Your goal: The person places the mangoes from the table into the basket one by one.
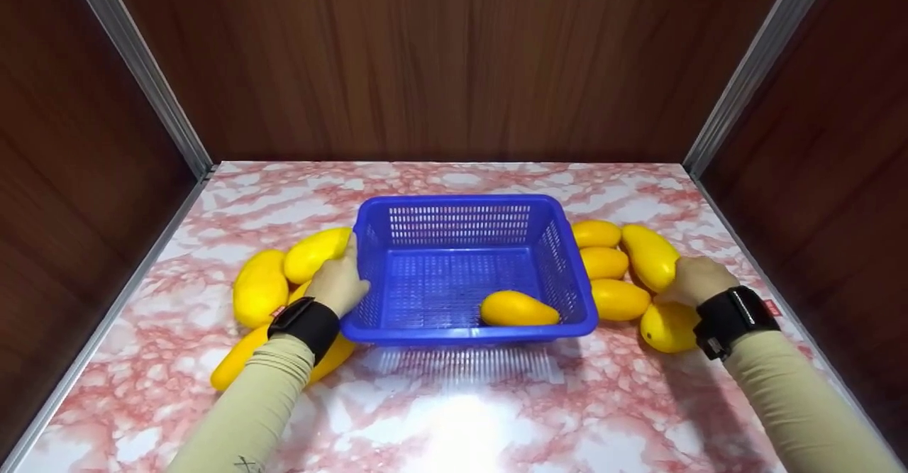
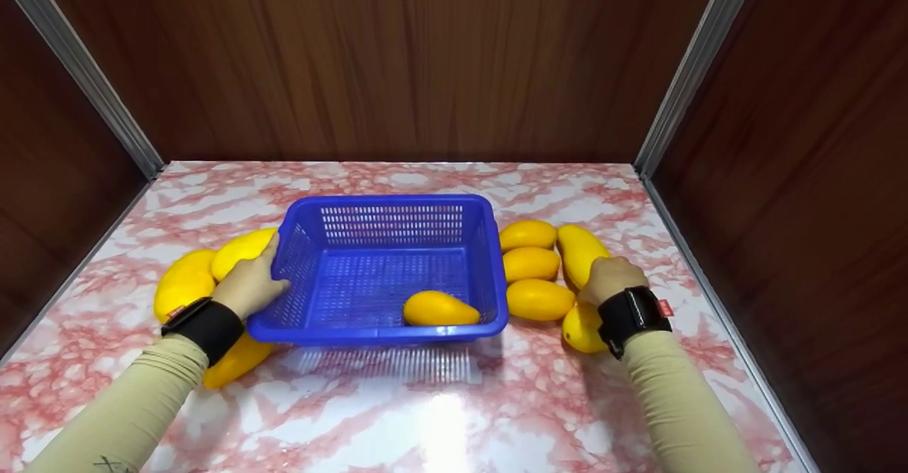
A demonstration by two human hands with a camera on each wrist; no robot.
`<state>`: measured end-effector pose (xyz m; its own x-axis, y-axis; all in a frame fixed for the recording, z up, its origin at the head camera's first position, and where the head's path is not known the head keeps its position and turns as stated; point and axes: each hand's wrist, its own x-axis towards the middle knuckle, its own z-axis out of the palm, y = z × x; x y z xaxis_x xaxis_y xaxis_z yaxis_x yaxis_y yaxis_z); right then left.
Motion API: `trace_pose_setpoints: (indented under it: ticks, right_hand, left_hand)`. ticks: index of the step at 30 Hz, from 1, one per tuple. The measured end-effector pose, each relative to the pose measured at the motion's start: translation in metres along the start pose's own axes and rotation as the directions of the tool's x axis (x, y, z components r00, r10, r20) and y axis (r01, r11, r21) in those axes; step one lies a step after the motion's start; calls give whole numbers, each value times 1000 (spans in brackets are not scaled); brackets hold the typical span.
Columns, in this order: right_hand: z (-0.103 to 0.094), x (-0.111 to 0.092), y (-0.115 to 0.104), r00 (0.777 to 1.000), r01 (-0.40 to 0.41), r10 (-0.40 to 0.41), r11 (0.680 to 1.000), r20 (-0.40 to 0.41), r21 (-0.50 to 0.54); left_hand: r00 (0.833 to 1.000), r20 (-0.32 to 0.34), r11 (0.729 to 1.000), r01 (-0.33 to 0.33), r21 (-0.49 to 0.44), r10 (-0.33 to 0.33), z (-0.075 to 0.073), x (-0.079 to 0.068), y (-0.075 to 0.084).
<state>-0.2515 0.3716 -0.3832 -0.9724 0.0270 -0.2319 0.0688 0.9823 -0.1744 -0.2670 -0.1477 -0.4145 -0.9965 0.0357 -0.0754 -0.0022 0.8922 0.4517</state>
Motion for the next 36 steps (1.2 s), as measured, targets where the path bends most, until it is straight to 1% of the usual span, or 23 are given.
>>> trace_pose_setpoints:
  ticks: [2,4,7,10,14,24,28,32,36]
  right_hand:
    - [1,0,4,1000,-16,16,1000,6,-2]
    - [2,0,7,998,-46,46,999,46,0]
    - [2,-1,9,987,-105,104,994,121,6]
    - [3,-4,10,981,-127,125,992,150,2]
    - [4,-5,11,984,-116,114,993,138,7]
    - [6,-7,14,986,-87,74,992,146,86]
    - [5,-7,15,986,-81,68,994,149,79]
    - [4,-7,18,984,-77,62,994,167,81]
    - [4,-9,20,975,-106,78,987,208,123]
  left_hand:
    - [1000,1,1000,1,-1,-1,0,0,0]
    - [1000,-5,1000,1,1,-1,0,0,1]
    - [1000,-11,1000,-3,2,3,0,0,1]
    - [1000,-17,1000,-7,9,7,0,0,1]
    - [1000,-15,1000,-8,11,8,-1,1,1]
    - [1000,-5,1000,-14,-2,14,0,0,0]
    - [1000,-8,1000,-12,-2,12,1,1,0]
    - [1000,-14,1000,-10,2,10,1,1,0]
    - [1000,-12,1000,-10,7,10,1,0,0]
